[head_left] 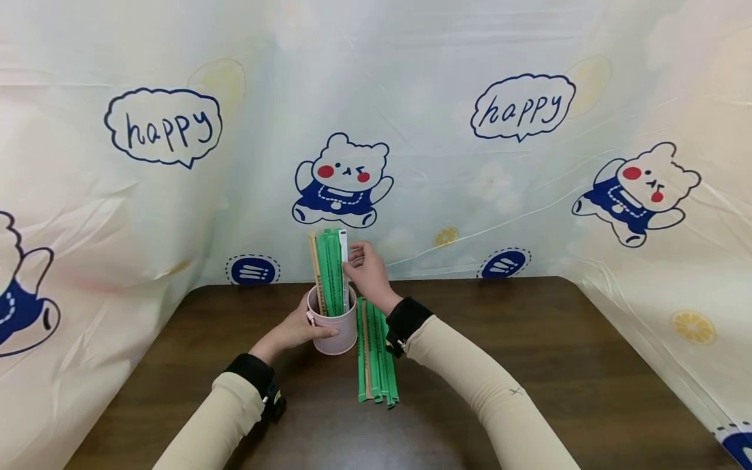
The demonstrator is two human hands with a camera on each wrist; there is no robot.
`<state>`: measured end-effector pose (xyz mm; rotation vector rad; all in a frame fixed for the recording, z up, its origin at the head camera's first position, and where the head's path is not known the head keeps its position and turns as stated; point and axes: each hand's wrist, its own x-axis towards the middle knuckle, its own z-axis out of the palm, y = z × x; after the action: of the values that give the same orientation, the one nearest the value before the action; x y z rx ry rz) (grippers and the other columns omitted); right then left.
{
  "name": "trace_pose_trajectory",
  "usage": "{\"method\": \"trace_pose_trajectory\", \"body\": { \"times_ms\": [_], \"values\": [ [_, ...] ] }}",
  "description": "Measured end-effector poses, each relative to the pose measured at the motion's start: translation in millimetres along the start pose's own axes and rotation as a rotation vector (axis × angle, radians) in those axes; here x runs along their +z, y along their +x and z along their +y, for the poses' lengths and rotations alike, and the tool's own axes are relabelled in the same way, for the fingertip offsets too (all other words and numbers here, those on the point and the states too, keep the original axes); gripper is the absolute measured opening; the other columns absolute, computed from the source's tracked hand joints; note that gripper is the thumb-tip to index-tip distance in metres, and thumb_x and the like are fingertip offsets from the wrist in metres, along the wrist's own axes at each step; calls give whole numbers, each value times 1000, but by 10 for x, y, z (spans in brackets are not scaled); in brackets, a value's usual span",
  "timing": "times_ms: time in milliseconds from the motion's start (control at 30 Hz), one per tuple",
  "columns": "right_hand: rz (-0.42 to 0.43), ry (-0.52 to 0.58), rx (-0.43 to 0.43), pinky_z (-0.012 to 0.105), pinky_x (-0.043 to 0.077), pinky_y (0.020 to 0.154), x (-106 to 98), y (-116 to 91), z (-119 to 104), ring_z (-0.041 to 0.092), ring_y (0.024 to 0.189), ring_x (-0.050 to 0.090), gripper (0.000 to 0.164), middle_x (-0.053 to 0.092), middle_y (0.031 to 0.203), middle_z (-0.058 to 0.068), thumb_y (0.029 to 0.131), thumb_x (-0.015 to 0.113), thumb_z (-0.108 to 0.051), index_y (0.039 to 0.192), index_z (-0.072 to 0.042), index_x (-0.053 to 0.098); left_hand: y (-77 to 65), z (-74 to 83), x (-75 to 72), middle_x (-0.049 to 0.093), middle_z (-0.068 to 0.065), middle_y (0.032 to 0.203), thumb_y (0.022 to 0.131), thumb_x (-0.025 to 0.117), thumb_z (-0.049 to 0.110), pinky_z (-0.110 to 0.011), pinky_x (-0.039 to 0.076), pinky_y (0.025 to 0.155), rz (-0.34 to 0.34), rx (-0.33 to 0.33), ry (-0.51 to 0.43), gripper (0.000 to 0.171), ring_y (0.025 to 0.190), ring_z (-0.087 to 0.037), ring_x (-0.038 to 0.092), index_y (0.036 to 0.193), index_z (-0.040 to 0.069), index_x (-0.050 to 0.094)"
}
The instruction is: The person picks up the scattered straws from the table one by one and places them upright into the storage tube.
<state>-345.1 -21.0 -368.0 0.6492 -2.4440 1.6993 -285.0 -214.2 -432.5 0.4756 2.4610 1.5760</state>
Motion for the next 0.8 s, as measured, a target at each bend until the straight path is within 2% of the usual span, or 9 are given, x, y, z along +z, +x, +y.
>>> {"method": "trace_pose_trajectory", "body": {
  "times_ms": [167, 267, 333, 467, 533, 633, 700, 767, 800],
  "values": [
    [61, -4, -23, 42, 53, 95, -139, 24, 60, 35, 113, 61, 38, 61, 124, 22, 104, 56, -12, 137, 3, 49, 10, 4, -6, 18, -29, 163, 88, 79, 23, -71, 27, 120, 4, -2, 12, 113, 145, -50, 32, 161, 5, -5],
    [84, -50, -19, 35, 53, 89, -240, 21, 168, 30, 106, 62, 32, 63, 119, 20, 103, 55, -12, 132, 2, 54, 10, -3, -6, 17, -30, 163, 88, 79, 23, -72, 26, 119, 5, -4, 24, 113, 146, -50, 31, 161, 4, -6],
    [59, -84, 5, 30, 54, 80, -305, -6, 257, 27, 98, 63, 29, 64, 115, 20, 101, 55, -10, 127, 4, 57, 9, -6, -8, 17, -30, 163, 88, 79, 23, -72, 26, 119, 8, -8, 27, 114, 146, -51, 31, 161, 4, -6],
    [-78, -171, 66, 31, 57, 76, -408, -55, 532, 27, 93, 65, 28, 65, 112, 22, 98, 56, -3, 124, 8, 61, 8, -11, -13, 16, -30, 164, 88, 79, 22, -72, 26, 119, 12, -13, 32, 114, 146, -50, 30, 161, 4, -7],
    [-168, -215, 95, 35, 58, 78, -435, -35, 830, 26, 93, 66, 32, 65, 114, 20, 98, 59, -5, 129, 7, 60, 7, -9, -13, 16, -29, 164, 88, 79, 21, -72, 26, 119, 13, -17, 31, 114, 147, -50, 30, 161, 4, -7],
    [-257, -261, 45, 35, 56, 70, -392, 109, 1686, 19, 84, 65, 36, 65, 112, 14, 99, 63, -17, 130, 2, 60, 4, 1, -11, 16, -29, 164, 89, 78, 21, -72, 26, 119, 9, -28, 30, 113, 147, -50, 30, 161, 4, -7],
    [-306, -233, 77, 35, 55, 66, -340, 210, 2222, 17, 81, 65, 41, 65, 119, 9, 99, 66, -29, 132, -5, 60, 1, 10, -9, 16, -29, 165, 90, 78, 20, -73, 26, 119, 7, -36, 29, 113, 148, -50, 30, 161, 5, -8],
    [-317, -232, 140, 37, 57, 64, -276, 262, 2522, 20, 81, 68, 43, 65, 126, 8, 98, 68, -32, 133, -7, 61, -2, 16, -6, 16, -28, 165, 90, 78, 21, -73, 27, 119, 4, -42, 31, 113, 148, -50, 30, 162, 6, -8],
    [-317, -235, 151, 37, 57, 64, -257, 243, 2565, 21, 80, 68, 44, 65, 128, 10, 98, 69, -32, 132, -6, 61, -2, 17, -3, 16, -28, 165, 90, 78, 21, -73, 27, 119, 5, -44, 30, 113, 148, -50, 30, 162, 6, -8]
  ]
}}
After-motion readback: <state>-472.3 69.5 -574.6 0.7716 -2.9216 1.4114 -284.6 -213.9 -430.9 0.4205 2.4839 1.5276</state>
